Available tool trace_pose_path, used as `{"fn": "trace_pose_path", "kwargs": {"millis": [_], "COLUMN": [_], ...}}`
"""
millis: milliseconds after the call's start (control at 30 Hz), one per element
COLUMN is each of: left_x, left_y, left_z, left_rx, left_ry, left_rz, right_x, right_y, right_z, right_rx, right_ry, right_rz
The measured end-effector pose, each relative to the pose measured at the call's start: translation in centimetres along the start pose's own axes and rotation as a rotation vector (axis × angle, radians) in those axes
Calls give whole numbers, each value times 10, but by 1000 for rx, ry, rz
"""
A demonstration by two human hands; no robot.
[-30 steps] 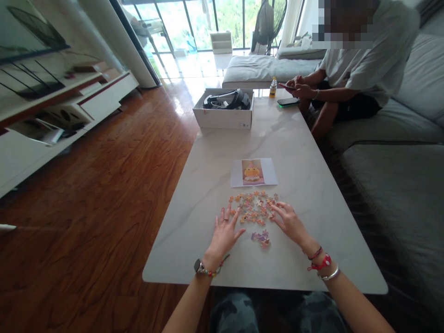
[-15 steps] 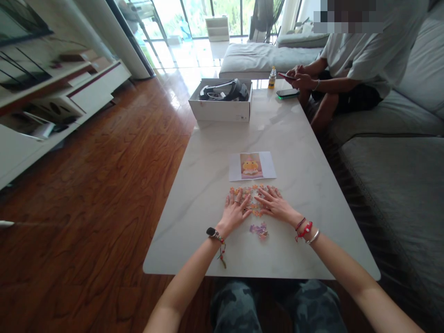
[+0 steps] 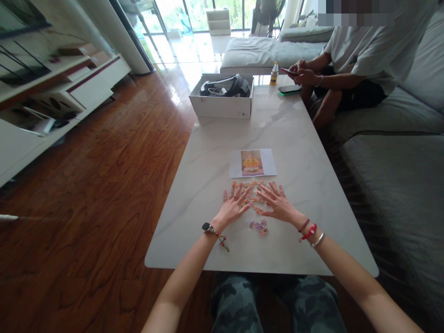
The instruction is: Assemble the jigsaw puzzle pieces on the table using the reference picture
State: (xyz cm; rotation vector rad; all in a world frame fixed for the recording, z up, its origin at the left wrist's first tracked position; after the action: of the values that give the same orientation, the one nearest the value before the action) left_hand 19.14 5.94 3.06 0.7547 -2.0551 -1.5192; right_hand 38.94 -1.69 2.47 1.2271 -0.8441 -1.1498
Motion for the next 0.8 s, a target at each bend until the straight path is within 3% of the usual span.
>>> {"fn": "trace_pose_path", "kwargs": {"millis": [167,300,467,633,800], "left_x": [34,66,78,67,61], "left_y": [1,-8,-20,-17,-4], "left_z": [-7,-30,-57,-66,-69], "left_rx": [57,123,249,233,231], "left_ry": [102,131,181,258,368], "left_rz": [-110,-200,-134,-19,56], "right_x": [-13,-23,7,39,35], "right_y": [-11,-7,9,2,-3], "right_z": [3,3,17,40,49], "right_rx": [-32,-99,-362,-483,-462], "right_ry": [-41,-49,-93,-191,-327], "right_rz": [20,-63,-207,-15,69]}}
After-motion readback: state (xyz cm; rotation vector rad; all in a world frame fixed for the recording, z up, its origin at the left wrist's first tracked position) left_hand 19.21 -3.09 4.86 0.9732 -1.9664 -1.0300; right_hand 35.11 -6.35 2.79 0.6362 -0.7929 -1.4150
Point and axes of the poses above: each hand's wrist, its own x-axis away from the middle knuckle, its own y-axis out of the back of the hand, z = x × y, the point moved 1 cm from there along -x, towards the middle knuckle, and after that the axes turned 1 degree about -z, right-handed, at the moved point
